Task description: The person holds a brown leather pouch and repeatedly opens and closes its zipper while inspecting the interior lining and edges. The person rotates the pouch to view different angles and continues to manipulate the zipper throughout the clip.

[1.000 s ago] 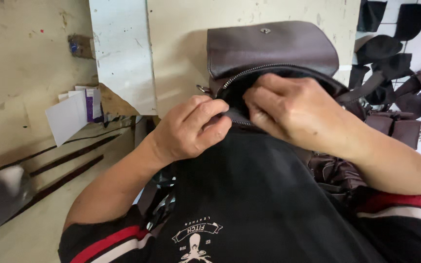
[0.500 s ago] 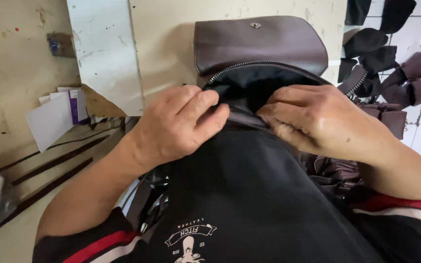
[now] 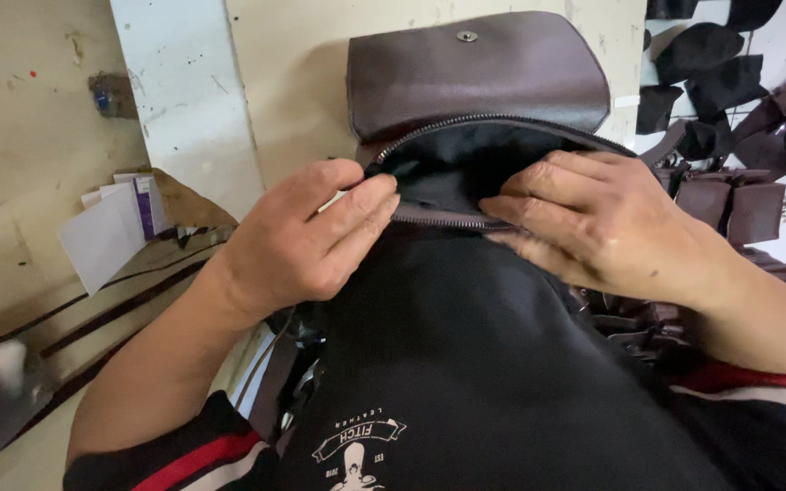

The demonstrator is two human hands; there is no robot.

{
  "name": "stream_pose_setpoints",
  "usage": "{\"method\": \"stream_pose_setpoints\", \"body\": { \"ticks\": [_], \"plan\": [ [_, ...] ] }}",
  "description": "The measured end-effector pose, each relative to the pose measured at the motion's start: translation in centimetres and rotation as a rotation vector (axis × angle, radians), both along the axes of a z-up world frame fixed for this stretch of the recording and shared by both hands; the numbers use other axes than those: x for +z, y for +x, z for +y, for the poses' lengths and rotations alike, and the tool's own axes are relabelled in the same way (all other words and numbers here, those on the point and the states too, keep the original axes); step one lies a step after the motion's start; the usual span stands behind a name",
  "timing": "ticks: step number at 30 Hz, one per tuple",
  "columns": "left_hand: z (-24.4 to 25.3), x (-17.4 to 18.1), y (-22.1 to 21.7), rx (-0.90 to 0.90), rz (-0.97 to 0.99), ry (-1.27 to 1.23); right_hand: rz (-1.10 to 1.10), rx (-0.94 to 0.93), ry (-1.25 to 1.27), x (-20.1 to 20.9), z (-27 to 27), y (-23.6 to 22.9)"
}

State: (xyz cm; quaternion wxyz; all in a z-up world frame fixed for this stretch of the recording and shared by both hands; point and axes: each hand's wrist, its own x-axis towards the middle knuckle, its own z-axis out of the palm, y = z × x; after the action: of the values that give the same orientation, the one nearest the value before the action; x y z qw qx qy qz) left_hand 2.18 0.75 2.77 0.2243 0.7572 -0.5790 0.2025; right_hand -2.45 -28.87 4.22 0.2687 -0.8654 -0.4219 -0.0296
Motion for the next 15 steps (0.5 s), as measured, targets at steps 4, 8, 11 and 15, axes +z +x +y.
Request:
{"method": "stream_pose_setpoints", "body": {
  "ticks": [4,8,11,15],
  "plan": [
    [0.0,-0.2,0.3,-0.025,-0.078,-0.026,-0.041,-0.016,0.035,-0.5,0.1,-0.4],
    [0.3,-0.2,0.0,-0.059,-0.090,-0.003,-0.163,-0.076,0.057,-1.2,0.8,-0.9],
    [0.4,0.6,-0.2,-0.050,-0.090,0.062,-0.220,-0.058,0.076,-1.2,0.9,-1.0],
    [0.2,1.5,-0.1,-0.023,-0.177,0.125,-0.281,-0.048,0.046,-2.1,0.6,-1.6]
  ]
}}
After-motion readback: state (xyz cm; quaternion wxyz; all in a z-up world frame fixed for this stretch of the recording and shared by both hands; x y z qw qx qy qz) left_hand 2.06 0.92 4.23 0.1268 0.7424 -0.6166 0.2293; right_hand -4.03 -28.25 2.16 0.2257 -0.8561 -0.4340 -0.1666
